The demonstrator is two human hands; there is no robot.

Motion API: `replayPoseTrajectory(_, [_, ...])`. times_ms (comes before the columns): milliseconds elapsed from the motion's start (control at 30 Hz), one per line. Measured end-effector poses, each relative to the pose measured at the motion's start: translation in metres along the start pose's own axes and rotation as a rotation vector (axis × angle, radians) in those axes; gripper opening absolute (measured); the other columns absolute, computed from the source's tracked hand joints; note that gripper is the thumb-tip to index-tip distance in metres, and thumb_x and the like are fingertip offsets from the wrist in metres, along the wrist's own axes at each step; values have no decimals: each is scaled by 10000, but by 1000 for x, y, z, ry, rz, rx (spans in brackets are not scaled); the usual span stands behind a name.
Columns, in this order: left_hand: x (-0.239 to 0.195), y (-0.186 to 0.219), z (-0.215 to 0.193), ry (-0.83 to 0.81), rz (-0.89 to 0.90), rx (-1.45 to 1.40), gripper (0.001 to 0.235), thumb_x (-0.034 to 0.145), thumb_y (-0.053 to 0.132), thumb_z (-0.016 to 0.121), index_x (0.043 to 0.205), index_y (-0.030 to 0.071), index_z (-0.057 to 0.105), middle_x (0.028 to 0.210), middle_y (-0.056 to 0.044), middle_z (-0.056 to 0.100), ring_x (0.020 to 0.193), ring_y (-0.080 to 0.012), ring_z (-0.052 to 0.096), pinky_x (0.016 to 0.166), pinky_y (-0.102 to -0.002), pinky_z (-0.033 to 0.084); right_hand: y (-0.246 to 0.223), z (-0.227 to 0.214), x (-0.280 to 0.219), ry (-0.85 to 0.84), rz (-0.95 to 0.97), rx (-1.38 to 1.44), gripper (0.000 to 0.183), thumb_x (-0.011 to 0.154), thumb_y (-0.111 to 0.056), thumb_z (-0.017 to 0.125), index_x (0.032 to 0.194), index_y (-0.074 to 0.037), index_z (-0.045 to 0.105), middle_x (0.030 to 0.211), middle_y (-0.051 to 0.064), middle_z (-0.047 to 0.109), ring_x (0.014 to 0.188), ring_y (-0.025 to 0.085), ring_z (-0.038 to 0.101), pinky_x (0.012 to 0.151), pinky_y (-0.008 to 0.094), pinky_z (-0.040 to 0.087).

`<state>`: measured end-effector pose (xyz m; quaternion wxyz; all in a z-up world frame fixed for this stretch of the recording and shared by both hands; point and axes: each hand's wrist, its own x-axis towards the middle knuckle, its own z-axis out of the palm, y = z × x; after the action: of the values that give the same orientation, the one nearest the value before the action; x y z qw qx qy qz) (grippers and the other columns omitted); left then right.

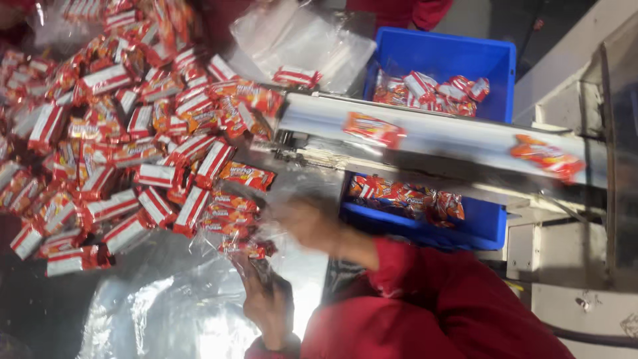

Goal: The person is packaging small snack bars. They pick up snack bars from a pile on a metal table, place them into clear plastic bags, and then move the filled bags onto a conveyor belt.

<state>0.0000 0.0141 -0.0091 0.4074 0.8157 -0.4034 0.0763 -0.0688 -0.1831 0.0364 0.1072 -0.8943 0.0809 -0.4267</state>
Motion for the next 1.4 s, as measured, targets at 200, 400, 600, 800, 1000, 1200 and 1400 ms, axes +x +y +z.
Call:
replayPoseTrajectory(200, [-1,14,1,-14,-126,-59,680,859,107,568,1525,72,438,1523,-267,501,979,-387,723,661,-392,574,145,6,73,-150,376,-191,504,818,-215,815,1311,-211,711,1096,138,667,1069,349,581,939,490,445])
replayPoseTrajectory(400, [0,-8,0,-108,-545,-349,526,985,107,582,1509,151,594,1169,-279,675,796,-397,660,667,-406,549,100,2,49,-274,480,489,540,831,-149,756,1350,-128,609,1176,85,694,1007,206,677,853,321,539])
replayPoseTrajectory(600, [-2,-14,8,-96,-304,-213,724,806,-64,596,1496,148,538,1277,-130,684,924,-351,728,746,-400,580,-17,18,-44,-680,623,545,436,968,-266,756,1328,-124,555,1111,68,702,989,194,703,793,334,572])
replayPoseTrajectory(800, [-15,-5,-10,-79,-170,-169,800,762,-17,625,1522,116,417,1585,-168,425,1110,-380,690,759,-422,588,-16,13,-67,-631,754,1050,561,855,-141,752,1362,-91,516,1290,40,604,1183,177,615,840,343,604])
replayPoseTrajectory(1000, [-12,7,-15,-98,-143,-187,702,773,-35,568,1446,146,485,1654,-136,401,1122,-387,695,781,-403,592,-25,17,-91,-408,754,1021,516,872,-43,744,1342,-35,531,1265,102,675,1164,221,665,985,336,552])
replayPoseTrajectory(1200, [-12,2,-22,-124,-215,-261,874,694,-122,520,1519,157,451,1601,-112,440,1075,-345,720,729,-389,606,-37,36,-101,-478,233,573,469,853,-50,708,1308,-4,601,1302,166,654,1211,314,645,993,374,520])
replayPoseTrajectory(1400, [-24,10,-6,-155,121,-328,839,720,-58,538,1518,196,487,1543,-103,554,1147,-378,700,819,-422,606,-41,110,-56,-546,72,139,329,901,-246,696,1158,-46,656,1247,174,610,1206,365,523,1059,537,427])
